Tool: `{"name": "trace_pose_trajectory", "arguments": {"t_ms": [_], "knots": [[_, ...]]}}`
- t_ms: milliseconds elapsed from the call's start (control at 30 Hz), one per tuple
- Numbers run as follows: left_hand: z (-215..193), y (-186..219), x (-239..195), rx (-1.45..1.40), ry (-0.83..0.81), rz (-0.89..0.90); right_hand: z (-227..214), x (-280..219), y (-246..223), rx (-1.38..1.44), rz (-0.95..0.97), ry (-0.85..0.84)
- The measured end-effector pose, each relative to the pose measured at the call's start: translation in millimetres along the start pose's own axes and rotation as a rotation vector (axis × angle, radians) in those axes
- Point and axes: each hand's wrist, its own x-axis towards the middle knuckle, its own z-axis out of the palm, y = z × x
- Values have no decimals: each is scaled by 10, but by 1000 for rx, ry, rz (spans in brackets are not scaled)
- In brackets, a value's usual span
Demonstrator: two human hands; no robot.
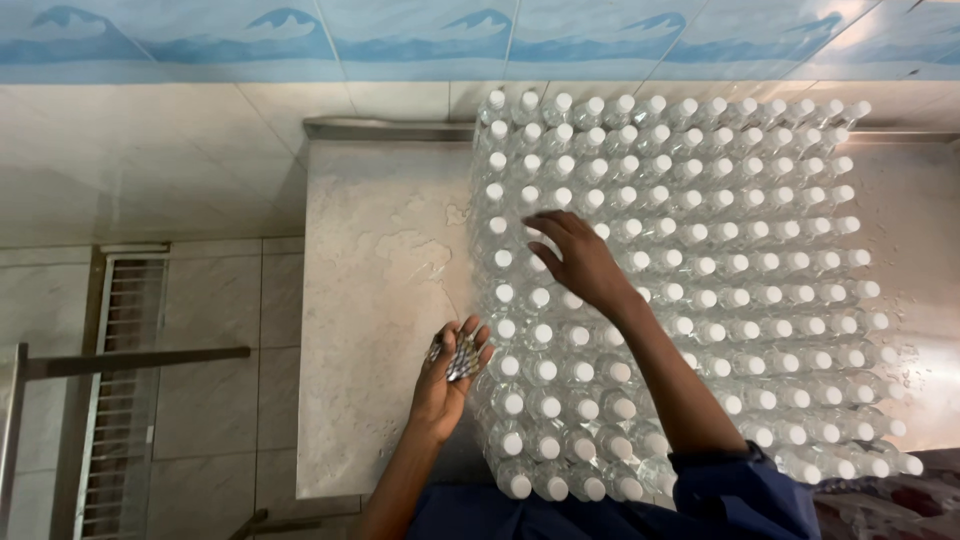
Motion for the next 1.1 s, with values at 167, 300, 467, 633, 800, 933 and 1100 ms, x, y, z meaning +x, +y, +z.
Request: {"name": "trace_pose_trajectory", "arguments": {"t_ms": [167, 300, 467, 633, 800, 933, 1100], "knots": [[315, -32, -28, 8, -69, -24, 179, -524, -751, 481, 142, -46], [525, -89, -167, 16, -65, -41, 408, -827, -951, 524, 264, -9], [343, -279, -284, 55, -70, -71, 337, -1101, -1072, 602, 399, 57], [521, -371, -527, 91, -127, -87, 177, -1332, -1094, 683, 488, 93], [340, -704, -586, 113, -113, -58, -7, -1613, -1117, 775, 505, 116], [355, -1022, -761, 108, -105, -18, -117, -1885, -1074, 714, 539, 108], [345, -1297, -953, 43, -86, 25, -163, -2179, -910, 752, 534, 59]]}}
